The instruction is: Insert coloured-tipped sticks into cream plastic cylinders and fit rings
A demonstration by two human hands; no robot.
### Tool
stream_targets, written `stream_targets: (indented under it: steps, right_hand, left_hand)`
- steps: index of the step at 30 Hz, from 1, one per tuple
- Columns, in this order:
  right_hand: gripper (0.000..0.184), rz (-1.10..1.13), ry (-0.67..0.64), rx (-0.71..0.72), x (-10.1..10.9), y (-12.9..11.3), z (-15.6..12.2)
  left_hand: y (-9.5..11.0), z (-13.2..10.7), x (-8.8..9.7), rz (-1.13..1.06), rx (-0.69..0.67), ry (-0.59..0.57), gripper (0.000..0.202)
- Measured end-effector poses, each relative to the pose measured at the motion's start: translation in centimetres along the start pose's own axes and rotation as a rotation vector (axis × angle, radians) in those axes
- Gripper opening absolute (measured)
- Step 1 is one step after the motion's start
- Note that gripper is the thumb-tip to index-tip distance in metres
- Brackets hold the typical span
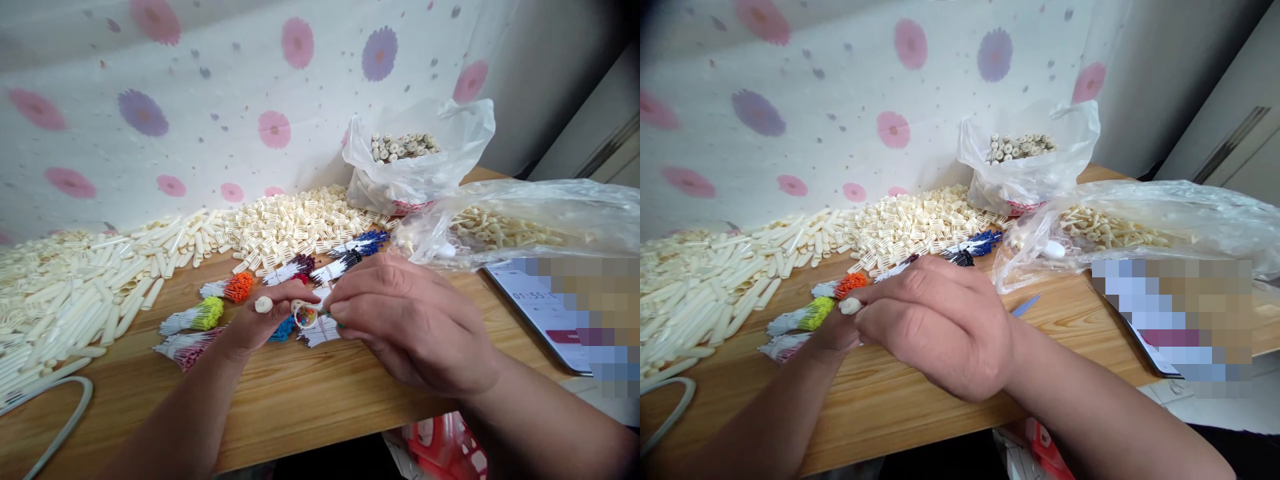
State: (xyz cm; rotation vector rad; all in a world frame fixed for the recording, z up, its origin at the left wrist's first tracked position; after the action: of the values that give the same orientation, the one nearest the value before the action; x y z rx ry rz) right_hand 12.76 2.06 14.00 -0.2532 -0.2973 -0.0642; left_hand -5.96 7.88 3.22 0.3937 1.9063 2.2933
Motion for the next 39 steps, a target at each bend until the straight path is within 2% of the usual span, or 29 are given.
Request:
stream_targets:
  steps: [3,7,11,17,23,26,29,32,36,38,39]
  right_hand:
    - [0.015,0.035,-0.011,-0.01,-0.5,0.2,-0.1]
    - [0.012,0.053,-0.017,-0.059,-1.4,1.2,-0.3]
    - [0.008,0.023,-0.05,-0.15,-2.4,2.4,-0.7]
    - [0.012,-0.068,-0.038,-0.266,-3.0,3.7,-1.3]
    - [0.013,-0.121,0.004,-0.264,-3.1,4.1,-1.5]
    - [0.011,-0.094,0.054,-0.282,-3.3,4.3,-1.7]
    - [0.012,-0.022,0.088,-0.353,-3.5,4.7,-2.0]
    - [0.014,0.128,0.061,-0.445,-3.9,5.3,-2.2]
    - [0.014,0.327,-0.039,-0.526,-3.4,7.0,-2.3]
    - [0.015,0.316,-0.044,-0.541,-2.3,8.7,-2.4]
    - [0.016,0.24,-0.024,-0.542,-1.6,9.8,-2.5]
  left_hand:
    - [-0.4,0.0,0.0,-0.024,0.008,-0.039,0.039]
    - [-0.9,0.1,0.6,-0.065,-0.045,-0.023,0.043]
    - [-0.3,0.3,0.7,0.02,-0.108,0.004,0.039]
    - [1.7,0.3,0.9,0.312,-0.291,0.164,0.038]
    - [2.4,-0.5,1.3,0.405,-0.43,0.362,0.026]
    - [2.8,-0.9,1.2,0.481,-0.481,0.43,0.027]
    - [3.3,-1.3,1.3,0.517,-0.488,0.518,0.026]
    - [3.6,-1.5,1.5,0.5,-0.48,0.58,0.024]
    - [3.3,-1.2,1.5,0.499,-0.461,0.576,0.022]
    - [2.6,-0.9,1.5,0.479,-0.42,0.544,0.022]
    - [2.1,-0.7,1.6,0.455,-0.384,0.531,0.022]
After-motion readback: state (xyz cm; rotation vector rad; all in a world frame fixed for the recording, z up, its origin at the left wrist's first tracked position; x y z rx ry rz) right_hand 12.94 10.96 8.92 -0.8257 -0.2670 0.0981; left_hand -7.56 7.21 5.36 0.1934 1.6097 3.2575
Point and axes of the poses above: each hand's wrist, its own z-axis towards the middle knuckle, its own x-axis out of the back of the hand, y = z × x, the point moved 6 cm from there along z, towards the middle knuckle, and after that the axes turned 7 degrees about y, right-handed, at the moved point
